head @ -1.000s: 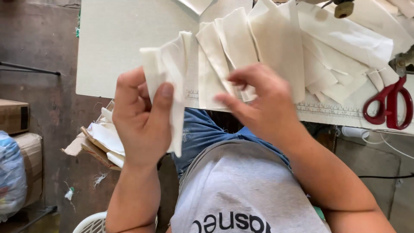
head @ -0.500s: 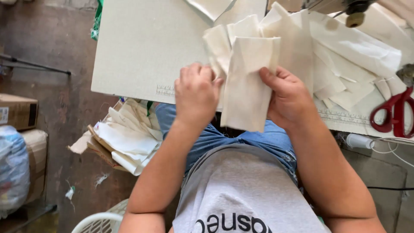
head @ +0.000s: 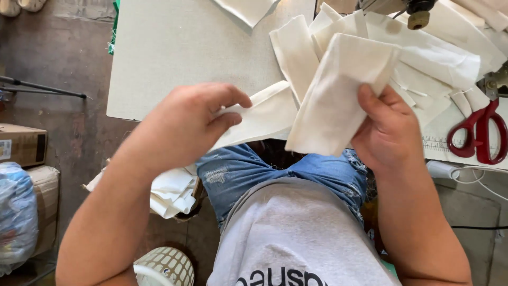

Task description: Cutting long strips of white fabric into smaller rectangular pieces using scissors at a sewing workstation.

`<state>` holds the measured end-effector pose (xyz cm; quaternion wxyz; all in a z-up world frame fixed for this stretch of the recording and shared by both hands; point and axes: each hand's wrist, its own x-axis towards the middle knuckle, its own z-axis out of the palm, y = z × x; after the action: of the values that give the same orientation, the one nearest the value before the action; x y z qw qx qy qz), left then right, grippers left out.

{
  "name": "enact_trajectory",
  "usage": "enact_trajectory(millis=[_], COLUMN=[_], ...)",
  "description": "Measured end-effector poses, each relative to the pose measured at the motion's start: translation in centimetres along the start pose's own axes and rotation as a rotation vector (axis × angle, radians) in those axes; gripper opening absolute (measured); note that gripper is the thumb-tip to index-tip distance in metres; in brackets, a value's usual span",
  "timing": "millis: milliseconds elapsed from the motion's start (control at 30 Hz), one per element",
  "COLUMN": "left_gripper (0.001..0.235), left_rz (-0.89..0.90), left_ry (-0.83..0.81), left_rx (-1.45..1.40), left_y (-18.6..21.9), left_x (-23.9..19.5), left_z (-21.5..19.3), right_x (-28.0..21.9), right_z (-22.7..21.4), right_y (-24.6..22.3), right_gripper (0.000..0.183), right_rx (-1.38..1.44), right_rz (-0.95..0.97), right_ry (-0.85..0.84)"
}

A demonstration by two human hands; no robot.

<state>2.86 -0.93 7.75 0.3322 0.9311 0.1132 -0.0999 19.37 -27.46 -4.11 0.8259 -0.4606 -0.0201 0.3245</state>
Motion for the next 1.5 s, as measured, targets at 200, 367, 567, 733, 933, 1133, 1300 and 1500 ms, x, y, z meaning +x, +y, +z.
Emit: enact_trajectory(millis=[200,367,567,733,933,1133,1300,1500], left_gripper=[0.048,0.071,0.096,0.077,0.027,0.022,0.057,0.108], left_rz=[0.279,-0.017,-0.034,0.186,-0.112,-0.125,-0.175,-0.207], left_ry=[0.498,0.250,0.082,0.098,0.693,0.765,0.837,0.042], left_rx=[0.697,0.620,0.203,-0.322,-0.387,-0.034,0.569,0.477], left_y=[-7.6,-5.7,-3.1,-0.7,-6.9,-11.7,-11.5,-5.7], left_x=[6.5,8.3,4.8,1.3,-0.2,5.6,7.7,7.7], left_z=[1.8,7.4,6.8,4.4,5.1,5.6,7.9,9.4], right_x=[-2.1,-2.6,-2.7,-1.8,2.5,4.7,4.1,2.2], right_z=[-1.2,-1.2,0.6,9.9,7.6,13.8,11.0,4.8], right_y=[-2.2,-1.8,-1.4,-3.7,-0.8,-0.9,1.1,3.7], right_gripper=[0.048,0.058,0.041,0.027,0.027,0.033,0.052,0.058], right_rx=[-0.068,-0.083,-0.348,-1.169,-0.965,-1.248,-1.728,-1.983], right_rz=[0.001,0.048,0.285,0.535,0.524,0.339,-0.138,-0.393], right_ry=[-0.084,0.029,-0.037,-0.548,-0.421,-0.167,-0.067,-0.110])
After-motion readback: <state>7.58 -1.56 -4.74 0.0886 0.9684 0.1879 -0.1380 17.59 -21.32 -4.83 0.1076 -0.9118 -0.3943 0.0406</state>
